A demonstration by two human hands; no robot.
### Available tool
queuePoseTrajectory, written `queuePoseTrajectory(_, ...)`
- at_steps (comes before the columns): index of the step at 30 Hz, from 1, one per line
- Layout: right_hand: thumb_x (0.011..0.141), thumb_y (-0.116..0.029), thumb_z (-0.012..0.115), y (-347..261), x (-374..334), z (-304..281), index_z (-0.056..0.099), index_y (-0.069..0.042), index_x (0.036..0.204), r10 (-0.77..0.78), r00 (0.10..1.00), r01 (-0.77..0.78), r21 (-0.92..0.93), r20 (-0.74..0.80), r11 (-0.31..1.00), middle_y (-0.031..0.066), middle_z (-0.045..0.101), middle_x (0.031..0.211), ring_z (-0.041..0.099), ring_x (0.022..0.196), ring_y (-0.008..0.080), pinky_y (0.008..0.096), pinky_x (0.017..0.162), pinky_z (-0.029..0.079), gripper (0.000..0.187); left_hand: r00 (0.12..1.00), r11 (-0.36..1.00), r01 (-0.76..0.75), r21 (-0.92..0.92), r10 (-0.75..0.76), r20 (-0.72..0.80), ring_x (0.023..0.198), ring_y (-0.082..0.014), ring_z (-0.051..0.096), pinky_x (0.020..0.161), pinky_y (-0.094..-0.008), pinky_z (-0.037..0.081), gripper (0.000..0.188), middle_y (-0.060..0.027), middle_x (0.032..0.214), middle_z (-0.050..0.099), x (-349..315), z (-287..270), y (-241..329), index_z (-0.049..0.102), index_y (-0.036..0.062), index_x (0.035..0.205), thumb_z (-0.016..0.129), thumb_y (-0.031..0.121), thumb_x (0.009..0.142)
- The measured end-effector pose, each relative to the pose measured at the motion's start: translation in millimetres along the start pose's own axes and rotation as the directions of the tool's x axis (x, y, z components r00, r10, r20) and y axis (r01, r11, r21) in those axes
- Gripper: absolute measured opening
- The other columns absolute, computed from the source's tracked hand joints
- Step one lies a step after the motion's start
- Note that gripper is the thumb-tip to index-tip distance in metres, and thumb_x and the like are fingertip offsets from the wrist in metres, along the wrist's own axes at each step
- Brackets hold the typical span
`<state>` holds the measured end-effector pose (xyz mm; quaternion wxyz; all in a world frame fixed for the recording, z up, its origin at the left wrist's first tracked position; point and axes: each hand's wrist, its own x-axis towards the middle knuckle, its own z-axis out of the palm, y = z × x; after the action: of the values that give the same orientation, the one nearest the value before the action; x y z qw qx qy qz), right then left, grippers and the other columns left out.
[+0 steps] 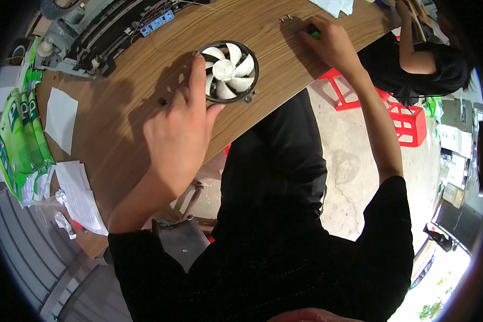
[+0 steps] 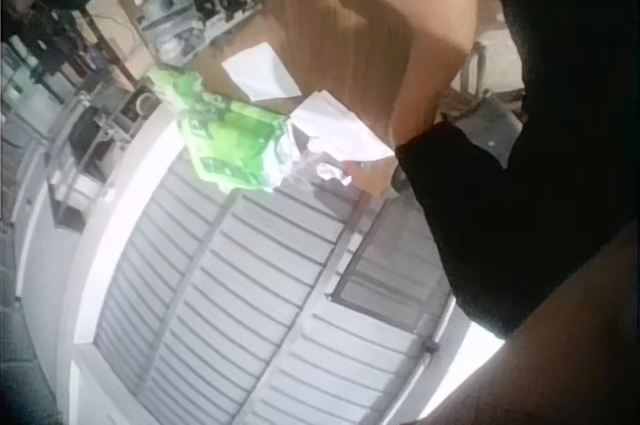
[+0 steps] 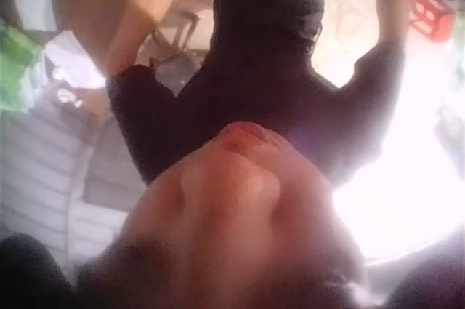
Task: The person unscrews and removes a cooling fan from a heatsink using a screwdriver.
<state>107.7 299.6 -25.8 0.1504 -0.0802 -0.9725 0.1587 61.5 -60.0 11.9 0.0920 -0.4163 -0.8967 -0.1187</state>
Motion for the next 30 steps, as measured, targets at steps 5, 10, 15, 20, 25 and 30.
queuePoseTrajectory(5, 0.092, -0.018, 0.071, -39.5, -35.3, -17.6, 0.073, -0.007, 0.104, 0.084, 0.991, -0.064, 0.183, -0.102, 0.981, 0.018, 0.074, 0.093, 0.075, 0.089, 0.0335, 0.0399, 0.079, 0.057, 0.016, 0.989, 0.997, -0.08, -0.016, 0.077, -0.129, 0.051, -0.0227, 0.065, 0.047, -0.0352, 0.05, 0.071, -0.0024, 0.063, 0.059, 0.6, 9.5, 2.2, 0.051, 0.0102, 0.147, 0.079, 0.037, 0.087)
queuePoseTrajectory(10, 0.088, -0.009, 0.075, -118.5, -78.5, -16.3, 0.071, -0.001, 0.102, 0.085, 0.996, -0.094, 0.503, 0.042, 0.859, 0.0119, 0.077, 0.094, 0.076, 0.093, 0.0209, 0.0328, 0.081, 0.056, 0.016, 0.996, 0.976, -0.075, -0.202, 0.064, -0.062, 0.048, -0.0217, 0.063, 0.046, -0.0351, 0.049, 0.064, -0.0017, 0.061, 0.059, -6.0, 5.1, 7.2, 0.055, 0.0126, 0.146, 0.078, 0.036, 0.09)
queuePoseTrajectory(15, 0.087, -0.008, 0.078, -131.9, -84.0, 3.1, 0.071, -0.001, 0.102, 0.188, 0.982, -0.135, 0.577, -0.033, 0.806, 0.0136, 0.076, 0.094, 0.076, 0.088, 0.0246, 0.033, 0.077, 0.056, 0.018, 0.941, 0.985, -0.168, -0.048, 0.146, -0.306, 0.048, -0.0164, 0.056, 0.048, -0.0319, 0.048, 0.04, 0.0005, 0.066, 0.063, -3.7, -11.9, 9.7, 0.074, 0.0125, 0.123, 0.082, 0.028, 0.087)
queuePoseTrajectory(20, 0.086, -0.006, 0.079, -135.4, -84.9, 3.8, 0.072, -0.002, 0.102, 0.171, 0.979, -0.101, 0.469, -0.109, 0.877, 0.0133, 0.075, 0.091, 0.075, 0.083, 0.0276, 0.0337, 0.072, 0.056, 0.018, 0.897, 0.922, -0.294, -0.25, 0.177, -0.405, 0.061, -0.0172, 0.064, 0.057, -0.0298, 0.052, 0.037, -0.0004, 0.082, 0.072, 4.7, -35.1, 1.4, 0.076, 0.0109, 0.117, 0.086, 0.015, 0.082)
queuePoseTrajectory(25, 0.085, -0.005, 0.079, -140.3, -90.4, 4.5, 0.072, -0.003, 0.1, 0.164, 0.97, -0.069, 0.448, -0.178, 0.891, 0.0125, 0.075, 0.092, 0.073, 0.08, 0.0279, 0.0342, 0.069, 0.056, 0.017, 0.963, 0.888, -0.247, -0.388, 0.18, -0.201, 0.128, -0.0274, 0.062, 0.104, -0.039, 0.051, 0.065, -0.0134, 0.138, 0.065, 34.6, -20.7, -31.9, 0.063, 0.0042, 0.137, 0.087, 0.007, 0.076)
queuePoseTrajectory(30, 0.084, -0.003, 0.08, -147.8, -88.0, 6.4, 0.071, -0.004, 0.099, 0.144, 0.971, -0.057, 0.403, -0.19, 0.913, 0.0115, 0.074, 0.091, 0.073, 0.08, 0.0277, 0.0349, 0.066, 0.056, 0.017, 0.975, 0.705, -0.188, -0.684, 0.216, -0.045, 0.142, -0.0332, 0.048, 0.114, -0.0429, 0.043, 0.09, -0.0139, 0.153, 0.049, 40.8, 22.6, -51.3, 0.047, 0.0128, 0.153, 0.09, 0.024, 0.075)
